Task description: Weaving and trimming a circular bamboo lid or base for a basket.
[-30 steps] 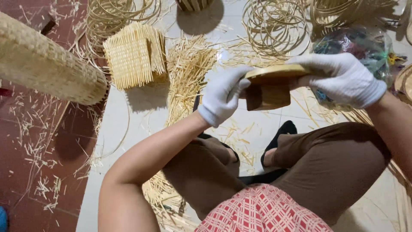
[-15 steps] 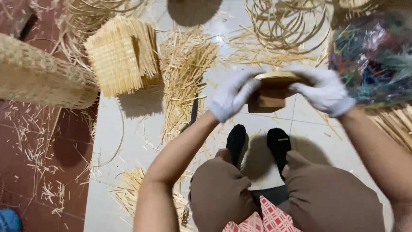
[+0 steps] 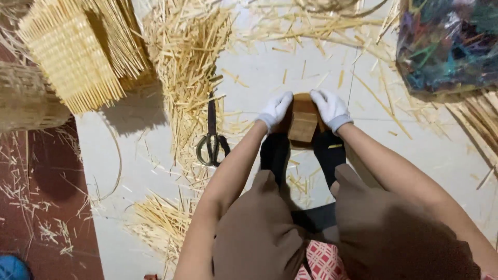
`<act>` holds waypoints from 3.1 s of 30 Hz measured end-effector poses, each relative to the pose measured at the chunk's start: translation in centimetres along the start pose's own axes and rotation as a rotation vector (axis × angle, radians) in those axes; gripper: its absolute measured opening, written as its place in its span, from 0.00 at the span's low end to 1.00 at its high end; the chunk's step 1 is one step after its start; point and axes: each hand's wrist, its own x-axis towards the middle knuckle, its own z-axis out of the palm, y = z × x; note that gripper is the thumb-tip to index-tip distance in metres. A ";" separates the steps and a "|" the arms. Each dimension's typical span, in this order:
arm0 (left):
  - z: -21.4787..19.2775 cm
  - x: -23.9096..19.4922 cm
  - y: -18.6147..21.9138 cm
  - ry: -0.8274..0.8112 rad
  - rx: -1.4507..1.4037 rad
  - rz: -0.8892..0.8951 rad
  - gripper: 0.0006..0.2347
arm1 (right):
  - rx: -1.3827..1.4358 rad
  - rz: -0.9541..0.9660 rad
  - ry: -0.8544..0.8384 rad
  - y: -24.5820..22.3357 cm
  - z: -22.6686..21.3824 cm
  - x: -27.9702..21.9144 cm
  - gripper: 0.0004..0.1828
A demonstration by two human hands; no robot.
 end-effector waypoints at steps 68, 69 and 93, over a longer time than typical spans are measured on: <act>-19.8 -10.0 8.8 0.772 0.989 -0.823 0.45 | -0.476 0.027 -0.378 2.1 -2.5 6.8 0.19; -18.7 -9.6 7.1 0.768 0.991 -0.820 0.45 | -0.475 0.031 -0.376 2.4 -2.3 7.3 0.19; -4.0 0.2 4.2 0.117 0.283 0.120 0.12 | -1.008 -0.089 -0.101 3.6 -0.2 3.9 0.09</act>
